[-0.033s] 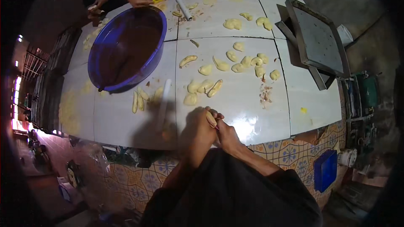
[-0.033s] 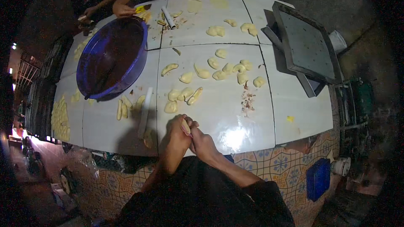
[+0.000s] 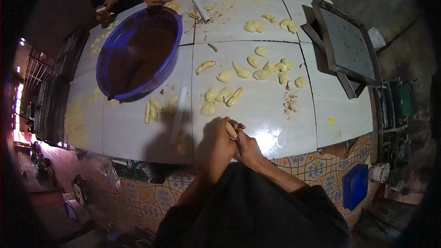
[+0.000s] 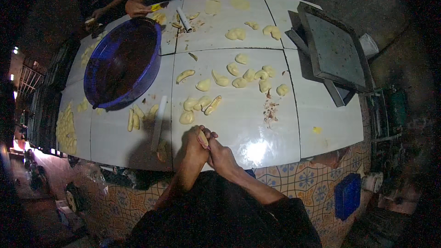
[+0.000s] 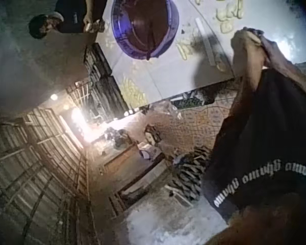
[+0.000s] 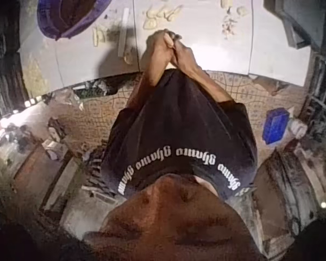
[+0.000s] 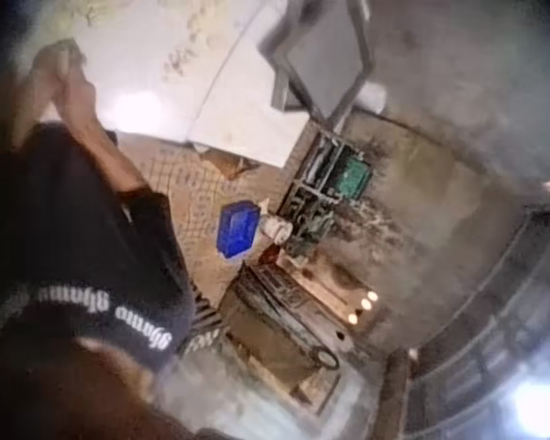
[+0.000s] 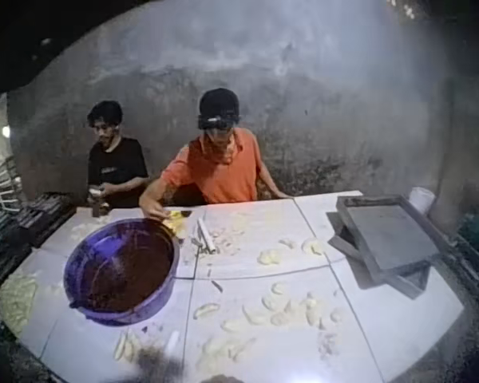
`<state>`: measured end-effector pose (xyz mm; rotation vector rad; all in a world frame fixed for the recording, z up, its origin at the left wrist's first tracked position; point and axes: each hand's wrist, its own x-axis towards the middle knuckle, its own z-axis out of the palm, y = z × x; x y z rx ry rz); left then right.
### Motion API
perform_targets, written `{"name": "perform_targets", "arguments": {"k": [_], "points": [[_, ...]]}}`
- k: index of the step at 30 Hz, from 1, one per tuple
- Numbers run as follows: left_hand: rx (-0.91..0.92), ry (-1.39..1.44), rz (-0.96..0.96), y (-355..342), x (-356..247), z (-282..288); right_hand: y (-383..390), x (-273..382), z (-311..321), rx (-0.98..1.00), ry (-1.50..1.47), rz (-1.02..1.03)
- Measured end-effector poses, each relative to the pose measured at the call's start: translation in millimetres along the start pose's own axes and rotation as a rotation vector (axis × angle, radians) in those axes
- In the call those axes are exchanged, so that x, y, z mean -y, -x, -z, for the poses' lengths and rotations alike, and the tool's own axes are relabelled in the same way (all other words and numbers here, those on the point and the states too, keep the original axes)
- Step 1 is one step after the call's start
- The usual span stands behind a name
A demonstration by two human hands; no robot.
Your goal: The person flattens dough with a rolling pin, spreads chocolate filling onto it with a spatula, and rolls it into shape by hand. They place the filled dough rolls onto a baking tray and carry the tray away.
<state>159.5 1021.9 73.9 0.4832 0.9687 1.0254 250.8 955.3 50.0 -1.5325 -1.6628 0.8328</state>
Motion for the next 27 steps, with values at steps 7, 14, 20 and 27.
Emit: {"name": "perform_targets", "arguments": {"k": [7,14,20,27], "points": [[0.088,-0.077,-0.085,-7,12,10,-3,-3,-3,-0.038,0.027,0.099],[0.093,-0.177,-0.147,-3,18,19,-13,-12,-5,0.059,0.106,-0.02],[0.128,-0.055,0.0,-17,16,35,-23,-9,-1,0.142,0.216,-0.042],[0.536,-0.419,0.285,-65,-61,57,-64,12,55,0.145,0.487,-0.07]]}}
